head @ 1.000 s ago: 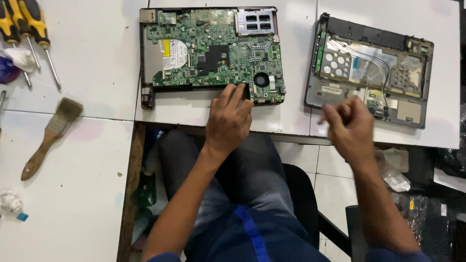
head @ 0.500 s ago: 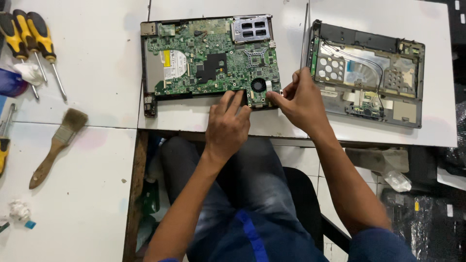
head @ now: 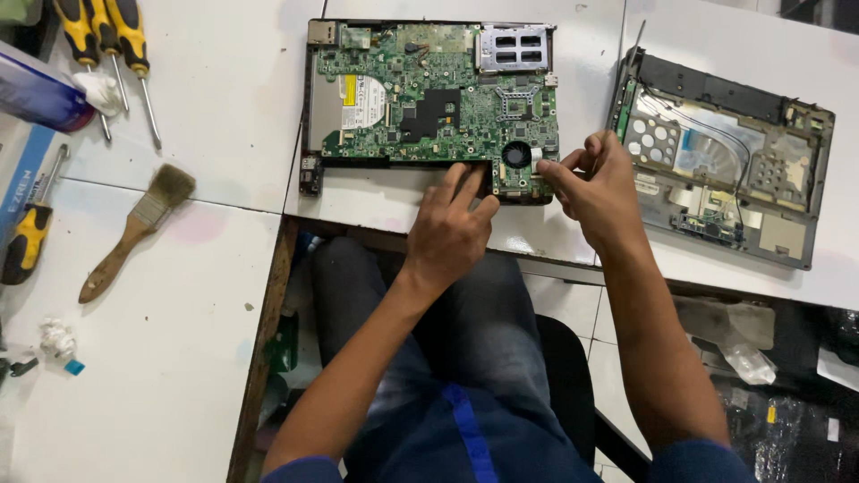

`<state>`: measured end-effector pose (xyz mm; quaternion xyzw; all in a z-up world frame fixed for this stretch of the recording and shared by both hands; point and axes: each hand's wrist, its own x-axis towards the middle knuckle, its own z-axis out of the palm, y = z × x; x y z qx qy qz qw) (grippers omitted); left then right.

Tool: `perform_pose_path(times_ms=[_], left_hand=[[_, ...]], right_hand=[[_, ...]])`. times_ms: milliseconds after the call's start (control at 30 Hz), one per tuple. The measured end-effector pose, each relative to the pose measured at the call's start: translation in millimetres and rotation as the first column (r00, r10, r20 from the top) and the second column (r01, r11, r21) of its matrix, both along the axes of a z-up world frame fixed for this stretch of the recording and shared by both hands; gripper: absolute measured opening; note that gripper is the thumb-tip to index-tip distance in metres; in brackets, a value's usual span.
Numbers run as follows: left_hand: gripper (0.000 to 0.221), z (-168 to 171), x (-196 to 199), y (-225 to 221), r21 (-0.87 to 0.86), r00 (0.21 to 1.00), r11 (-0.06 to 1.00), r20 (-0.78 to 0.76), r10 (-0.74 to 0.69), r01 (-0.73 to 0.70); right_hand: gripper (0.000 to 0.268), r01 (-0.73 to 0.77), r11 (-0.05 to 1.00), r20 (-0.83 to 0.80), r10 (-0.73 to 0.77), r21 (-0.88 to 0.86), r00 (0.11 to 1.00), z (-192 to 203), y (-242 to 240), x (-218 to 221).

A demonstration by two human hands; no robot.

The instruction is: The person disassembles a laptop by removing screws from the motherboard and chassis using a screwdriver. They detach the motherboard from the case, flip the laptop over, and continue removing screws from the bottom panel before lifting the motherboard out.

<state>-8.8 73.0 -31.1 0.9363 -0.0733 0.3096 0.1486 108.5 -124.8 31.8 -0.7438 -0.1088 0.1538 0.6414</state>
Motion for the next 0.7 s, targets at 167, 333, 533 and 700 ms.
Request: perform_pose_path(times_ms=[167, 333, 533, 700], left_hand=[[0.011, 0, -1, -2, -0.027, 1.0, 1.0, 0.029, 0.001, 0.0], [0.009, 7, -2, 1, -0.015, 0.998, 1.0, 0.055, 0.008, -0.007], [0.007, 9, -2, 0, -0.033, 0.995, 0.999, 0.095, 0.017, -0.014], [0.009, 7, -3, 1, -0.045, 0.994, 0.999, 0.105, 0.026, -0.021]], right_hand=[[0.056, 0.027, 1.0, 0.0, -0.027, 0.015, 1.0, 12, 3, -3], [0.056, 0.059, 0.998, -0.032, -0.058, 0.034, 0.998, 21, 7, -7], [0.056, 0.083, 0.996, -0.034, -0.082, 0.027, 0.996, 25, 10, -10], [0.057, 0.066, 0.997, -0.019, -0.065, 0.033, 0.998, 28, 10, -8]])
